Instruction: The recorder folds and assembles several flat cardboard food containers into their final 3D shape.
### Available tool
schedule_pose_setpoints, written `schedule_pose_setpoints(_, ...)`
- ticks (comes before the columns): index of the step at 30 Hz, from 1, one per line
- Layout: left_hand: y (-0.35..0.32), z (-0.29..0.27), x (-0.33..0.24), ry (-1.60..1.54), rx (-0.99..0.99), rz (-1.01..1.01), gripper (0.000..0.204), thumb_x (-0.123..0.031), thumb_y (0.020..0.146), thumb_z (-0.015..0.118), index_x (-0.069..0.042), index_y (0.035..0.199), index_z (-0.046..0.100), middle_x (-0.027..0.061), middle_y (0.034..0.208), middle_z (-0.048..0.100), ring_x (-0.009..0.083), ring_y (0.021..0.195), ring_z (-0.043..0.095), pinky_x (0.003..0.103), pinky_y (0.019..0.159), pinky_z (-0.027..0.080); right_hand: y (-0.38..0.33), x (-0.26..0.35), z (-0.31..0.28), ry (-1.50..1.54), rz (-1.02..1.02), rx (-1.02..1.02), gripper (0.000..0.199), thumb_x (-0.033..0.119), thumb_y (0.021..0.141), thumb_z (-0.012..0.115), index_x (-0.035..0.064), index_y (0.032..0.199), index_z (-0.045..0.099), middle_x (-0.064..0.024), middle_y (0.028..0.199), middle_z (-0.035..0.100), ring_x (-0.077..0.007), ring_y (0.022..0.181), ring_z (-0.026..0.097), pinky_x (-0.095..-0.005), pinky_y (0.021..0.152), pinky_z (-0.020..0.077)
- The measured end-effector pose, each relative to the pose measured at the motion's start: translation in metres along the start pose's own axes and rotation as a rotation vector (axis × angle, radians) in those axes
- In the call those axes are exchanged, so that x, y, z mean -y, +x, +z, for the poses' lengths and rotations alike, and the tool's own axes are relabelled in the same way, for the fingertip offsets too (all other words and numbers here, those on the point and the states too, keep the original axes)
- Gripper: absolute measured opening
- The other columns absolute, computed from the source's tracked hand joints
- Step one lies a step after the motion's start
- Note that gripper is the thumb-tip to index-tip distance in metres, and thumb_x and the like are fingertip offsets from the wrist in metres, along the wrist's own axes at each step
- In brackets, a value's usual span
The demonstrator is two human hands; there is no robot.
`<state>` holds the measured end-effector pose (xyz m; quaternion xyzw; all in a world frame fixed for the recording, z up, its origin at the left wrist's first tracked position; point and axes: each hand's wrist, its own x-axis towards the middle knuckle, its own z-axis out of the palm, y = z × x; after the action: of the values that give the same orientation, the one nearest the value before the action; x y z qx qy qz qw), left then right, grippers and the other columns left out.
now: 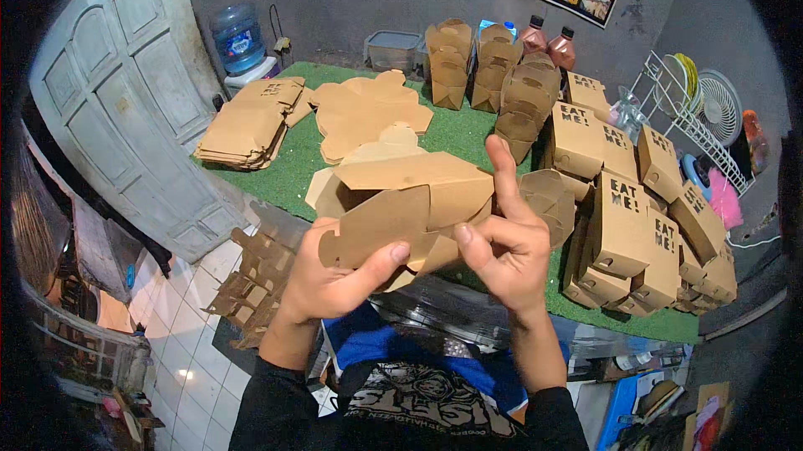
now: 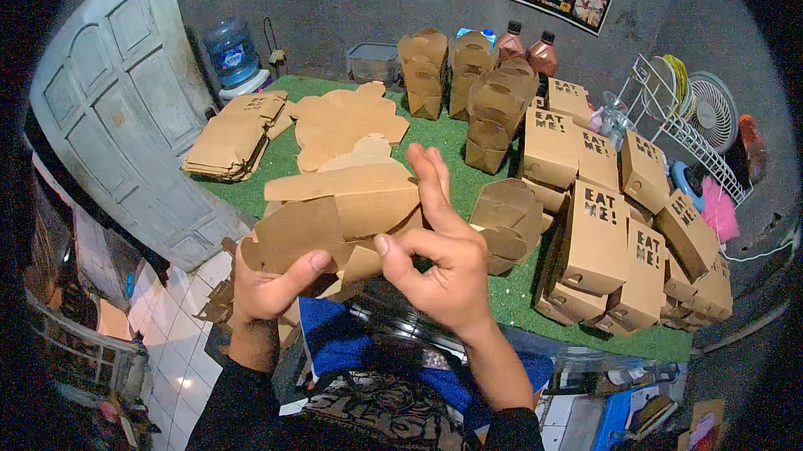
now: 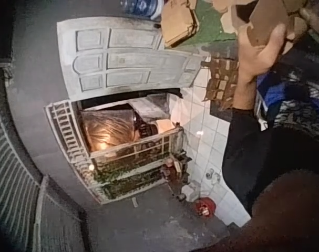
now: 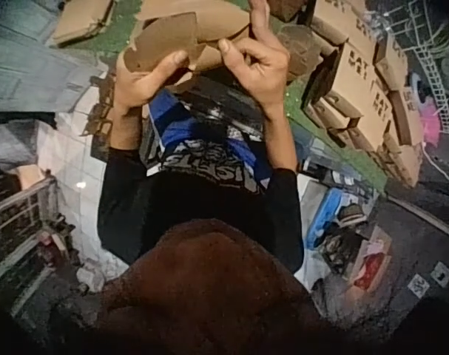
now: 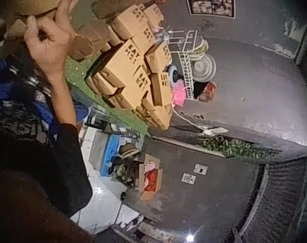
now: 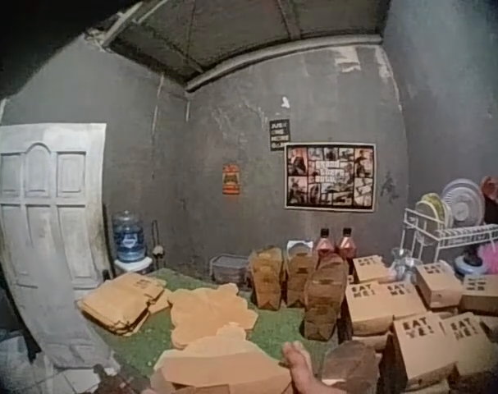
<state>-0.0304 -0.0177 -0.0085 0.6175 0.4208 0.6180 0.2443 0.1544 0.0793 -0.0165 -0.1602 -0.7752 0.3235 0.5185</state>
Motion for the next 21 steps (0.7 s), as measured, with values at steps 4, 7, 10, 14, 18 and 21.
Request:
schedule_pose_setpoints(4, 0.0, 0.0, -0.001, 0.035, -0.009, 0.034, 0.012, -0.007, 0.084, 0.066, 0.004, 0.089, 0.065, 0.0062, 0.075, 0.068, 0.0126, 0.064, 0.064, 0.026, 0.057, 0.047, 0.003, 0.0, 0.005, -0.181, -0.152, -0.029, 0.019, 0.006, 0.077, 0.069, -0.0039, 0.064, 0.061, -0.0269, 0.143, 0.039, -0.04, 0.135, 0.034, -0.0424, 0.108, 0.0298)
schedule_pose_setpoints(7, 0.0, 0.002, 0.001, 0.002, 0.007, -0.031, 0.012, -0.006, 0.082, 0.069, 0.004, 0.088, 0.066, 0.006, 0.073, 0.068, 0.0114, 0.064, 0.064, 0.026, 0.057, 0.048, -0.002, 0.0, 0.009, -0.246, -0.147, -0.104, 0.023, 0.008, 0.079, 0.067, -0.0044, 0.062, 0.059, -0.0307, 0.141, 0.039, -0.0355, 0.132, 0.043, -0.0372, 0.103, 0.0373)
schedule_pose_setpoints(10, 0.0, 0.009, -0.001, 0.058, -0.015, -0.024, 0.016, -0.005, 0.077, 0.074, 0.003, 0.089, 0.067, 0.0064, 0.074, 0.069, 0.0099, 0.066, 0.065, 0.024, 0.059, 0.05, -0.006, -0.001, 0.012, -0.219, -0.09, -0.167, 0.021, 0.006, 0.079, 0.069, -0.005, 0.063, 0.06, -0.033, 0.139, 0.04, -0.0402, 0.129, 0.044, -0.0389, 0.099, 0.041)
schedule_pose_setpoints(14, 0.0, 0.014, -0.005, 0.016, -0.087, -0.127, 0.02, -0.004, 0.075, 0.077, 0.003, 0.092, 0.068, 0.0058, 0.08, 0.071, 0.009, 0.071, 0.066, 0.023, 0.063, 0.051, -0.009, -0.003, 0.017, -0.24, -0.116, -0.242, 0.021, 0.01, 0.082, 0.07, -0.0051, 0.071, 0.061, -0.0341, 0.142, 0.035, -0.0385, 0.131, 0.042, -0.0411, 0.103, 0.0385)
schedule_pose_setpoints(18, -0.001, 0.021, -0.006, -0.111, -0.188, -0.201, 0.023, -0.004, 0.077, 0.075, 0.003, 0.097, 0.068, 0.0066, 0.089, 0.071, 0.0112, 0.077, 0.066, 0.024, 0.069, 0.052, -0.009, -0.012, 0.023, -0.16, -0.232, -0.307, 0.025, 0.018, 0.082, 0.074, -0.0038, 0.085, 0.063, -0.0343, 0.144, 0.031, -0.0425, 0.132, 0.038, -0.0452, 0.106, 0.0352)
schedule_pose_setpoints(21, 0.0, 0.019, -0.003, -0.083, -0.198, -0.167, 0.026, -0.003, 0.077, 0.074, 0.003, 0.101, 0.067, 0.008, 0.092, 0.071, 0.0128, 0.08, 0.067, 0.026, 0.073, 0.053, -0.004, -0.007, 0.015, -0.228, -0.311, -0.143, 0.062, 0.032, 0.074, 0.079, 0.0066, 0.125, 0.055, -0.0332, 0.14, 0.037, -0.0439, 0.131, 0.039, -0.0548, 0.102, 0.0366)
